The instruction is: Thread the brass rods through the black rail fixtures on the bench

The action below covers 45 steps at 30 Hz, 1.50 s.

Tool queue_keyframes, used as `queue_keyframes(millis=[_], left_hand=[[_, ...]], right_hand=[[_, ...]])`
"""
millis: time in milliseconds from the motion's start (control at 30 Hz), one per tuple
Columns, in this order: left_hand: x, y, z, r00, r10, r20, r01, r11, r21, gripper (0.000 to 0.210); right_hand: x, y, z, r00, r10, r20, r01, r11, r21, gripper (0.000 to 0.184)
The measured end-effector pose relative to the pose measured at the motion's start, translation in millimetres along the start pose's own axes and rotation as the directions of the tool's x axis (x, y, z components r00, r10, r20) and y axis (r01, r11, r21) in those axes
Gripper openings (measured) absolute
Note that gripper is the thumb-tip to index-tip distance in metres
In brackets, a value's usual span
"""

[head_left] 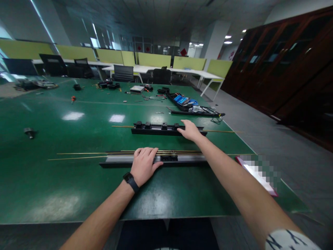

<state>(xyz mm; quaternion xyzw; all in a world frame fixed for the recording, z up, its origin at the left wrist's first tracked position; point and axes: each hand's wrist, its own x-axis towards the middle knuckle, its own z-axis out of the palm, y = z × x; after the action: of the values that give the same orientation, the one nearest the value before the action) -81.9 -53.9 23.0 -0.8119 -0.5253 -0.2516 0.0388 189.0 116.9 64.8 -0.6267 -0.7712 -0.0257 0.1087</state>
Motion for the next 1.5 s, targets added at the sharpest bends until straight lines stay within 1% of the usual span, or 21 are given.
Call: queue_keyframes(millis=[33, 67, 100, 133, 167, 267, 300, 333, 433, 500, 567, 667, 800, 833, 900, 1000, 1133, 1233, 1300, 1433, 1500], left_hand=[[0.2, 0.3, 0.1, 1.000, 0.000, 0.001, 0.000, 1.000, 0.000, 0.048], [0.5, 0.6, 0.3, 1.000, 0.002, 0.002, -0.002, 1.000, 0.000, 0.048], [1.0, 0.8, 0.8, 1.000, 0.005, 0.003, -0.005, 1.000, 0.001, 0.048], [1.6, 1.0, 1.6, 1.000, 0.007, 0.003, -0.007, 1.000, 0.002, 0.048], [2.5, 1.2, 2.5, 1.000, 0.008, 0.001, -0.008, 1.000, 0.003, 0.048], [6.3, 1.8, 5.5, 1.000, 0.011, 0.000, -0.011, 1.000, 0.013, 0.048], [8.1, 2.0, 6.2, 1.000, 0.012, 0.004, -0.013, 1.000, 0.018, 0.049], [10.0, 2.4, 6.8, 1.000, 0.013, 0.008, -0.014, 1.000, 0.024, 0.048], [17.3, 4.4, 7.6, 0.999, 0.008, 0.036, -0.010, 0.999, 0.039, 0.047], [23.2, 6.2, 8.2, 0.998, -0.005, 0.066, 0.002, 0.999, 0.044, 0.045], [29.6, 7.7, 9.0, 0.995, -0.020, 0.096, 0.015, 0.999, 0.045, 0.044], [38.6, 8.5, 10.2, 0.991, -0.025, 0.133, 0.020, 0.999, 0.044, 0.044], [48.8, 7.8, 9.1, 0.981, -0.001, 0.195, -0.008, 0.999, 0.044, 0.042], [50.9, 7.9, 8.7, 0.978, 0.006, 0.206, -0.015, 0.999, 0.045, 0.042], [54.1, 8.8, 8.7, 0.976, 0.016, 0.215, -0.026, 0.999, 0.046, 0.043], [54.9, 11.7, 11.7, 0.981, 0.040, 0.191, -0.051, 0.997, 0.051, 0.049], [49.0, 15.4, 18.6, 0.993, 0.053, 0.106, -0.060, 0.996, 0.065, 0.056], [43.3, 17.0, 22.5, 0.996, 0.064, 0.058, -0.068, 0.996, 0.063, 0.055], [40.6, 17.7, 24.2, 0.998, 0.063, 0.026, -0.065, 0.997, 0.046, 0.054], [38.6, 18.0, 26.3, 0.998, 0.060, 0.004, -0.060, 0.997, 0.041, 0.056], [38.3, 17.9, 26.9, 0.998, 0.061, -0.003, -0.061, 0.997, 0.043, 0.057]], right_hand=[[-12.2, -2.9, -3.9, 0.998, -0.004, -0.065, 0.007, 0.999, 0.032, 0.060], [-26.5, -5.9, -7.2, 0.982, -0.025, -0.188, 0.050, 0.990, 0.132, 0.056], [-42.2, -8.6, -9.7, 0.954, -0.031, -0.298, 0.099, 0.972, 0.214, 0.052], [-58.7, -10.5, -11.4, 0.924, -0.023, -0.381, 0.135, 0.953, 0.271, 0.047], [-75.0, -11.1, -12.1, 0.900, -0.007, -0.435, 0.156, 0.939, 0.308, 0.043], [-115.2, -3.2, -11.0, 0.843, 0.067, -0.533, 0.149, 0.924, 0.352, 0.035], [-123.9, 2.6, -10.3, 0.825, 0.105, -0.555, 0.120, 0.927, 0.354, 0.033], [-130.0, 9.4, -9.8, 0.794, 0.157, -0.587, 0.083, 0.929, 0.361, 0.032], [-136.3, 28.5, -9.2, 0.702, 0.275, -0.657, -0.011, 0.926, 0.377, 0.030], [-135.4, 33.6, -8.5, 0.672, 0.304, -0.676, -0.041, 0.926, 0.375, 0.028], [-134.9, 30.0, -5.6, 0.676, 0.282, -0.680, -0.028, 0.933, 0.359, 0.027], [-138.2, 13.7, 3.5, 0.709, 0.223, -0.669, 0.006, 0.947, 0.322, 0.027], [-148.0, -5.9, 15.9, 0.813, 0.111, -0.572, 0.053, 0.963, 0.262, 0.028], [-150.4, -8.4, 17.5, 0.833, 0.090, -0.546, 0.059, 0.966, 0.250, 0.028], [-154.4, -10.3, 19.2, 0.854, 0.066, -0.516, 0.063, 0.972, 0.228, 0.028], [-157.7, -7.4, 20.0, 0.857, 0.064, -0.511, 0.059, 0.974, 0.220, 0.028], [-157.7, 1.8, 21.0, 0.846, 0.110, -0.521, 0.013, 0.974, 0.227, 0.026], [-156.5, 7.0, 20.6, 0.862, 0.147, -0.486, -0.049, 0.977, 0.209, 0.025], [-155.8, 8.0, 19.6, 0.870, 0.151, -0.469, -0.067, 0.979, 0.192, 0.024], [-155.1, 6.6, 18.0, 0.882, 0.131, -0.452, -0.062, 0.984, 0.165, 0.025], [-154.7, 6.3, 18.8, 0.878, 0.129, -0.461, -0.063, 0.986, 0.157, 0.026]])
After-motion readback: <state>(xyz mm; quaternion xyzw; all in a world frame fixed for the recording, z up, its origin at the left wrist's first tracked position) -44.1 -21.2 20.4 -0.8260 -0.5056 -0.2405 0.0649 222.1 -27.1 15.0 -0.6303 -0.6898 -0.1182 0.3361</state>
